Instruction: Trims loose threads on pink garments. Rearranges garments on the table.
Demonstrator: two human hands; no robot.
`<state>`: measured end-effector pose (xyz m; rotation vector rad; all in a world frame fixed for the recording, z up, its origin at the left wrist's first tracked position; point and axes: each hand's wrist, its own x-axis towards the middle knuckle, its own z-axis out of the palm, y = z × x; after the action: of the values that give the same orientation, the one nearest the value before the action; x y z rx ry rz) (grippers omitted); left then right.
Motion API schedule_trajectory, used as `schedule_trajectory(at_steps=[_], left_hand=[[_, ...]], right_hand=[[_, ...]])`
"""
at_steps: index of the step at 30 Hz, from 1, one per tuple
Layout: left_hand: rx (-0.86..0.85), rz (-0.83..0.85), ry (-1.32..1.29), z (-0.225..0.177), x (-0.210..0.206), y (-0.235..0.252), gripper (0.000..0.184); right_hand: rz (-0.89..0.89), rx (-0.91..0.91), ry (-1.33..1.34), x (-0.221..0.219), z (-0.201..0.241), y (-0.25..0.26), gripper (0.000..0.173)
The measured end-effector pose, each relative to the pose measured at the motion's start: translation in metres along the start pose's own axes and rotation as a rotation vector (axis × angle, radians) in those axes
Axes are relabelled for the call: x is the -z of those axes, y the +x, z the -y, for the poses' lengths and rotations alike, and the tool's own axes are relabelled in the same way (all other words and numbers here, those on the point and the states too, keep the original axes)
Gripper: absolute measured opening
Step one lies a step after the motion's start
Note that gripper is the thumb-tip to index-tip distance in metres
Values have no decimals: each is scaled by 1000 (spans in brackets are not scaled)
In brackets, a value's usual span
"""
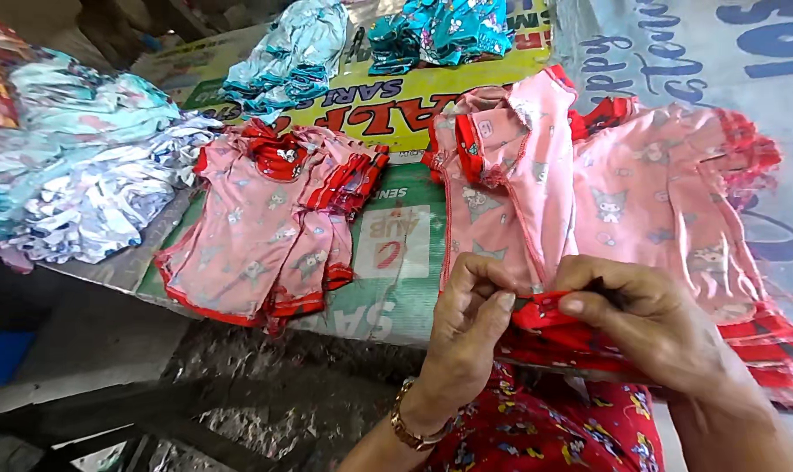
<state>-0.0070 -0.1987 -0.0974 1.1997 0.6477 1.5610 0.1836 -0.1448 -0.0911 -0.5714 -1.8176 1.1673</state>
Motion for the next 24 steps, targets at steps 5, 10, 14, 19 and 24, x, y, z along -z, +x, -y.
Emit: schedule_trajectory(at_steps=[5,10,14,19,24], left_hand=[[20,8,4,-1,0,0,11],[-30,123,265,-11,5,9,10],[-347,251,1256,-24,14,56,21],[-379,422,1701,-16,9,135,59],[-566,505,1692,22,12,205,21]], right_hand=[[-46,-62,118,0,0,0,24],[36,60,-285,-7,5,-5,31],[-13,232,-719,-21,8,-11,17],[14,316,-940,-31,16,-19,11],[19,352,-960,-17,28,-29,15]])
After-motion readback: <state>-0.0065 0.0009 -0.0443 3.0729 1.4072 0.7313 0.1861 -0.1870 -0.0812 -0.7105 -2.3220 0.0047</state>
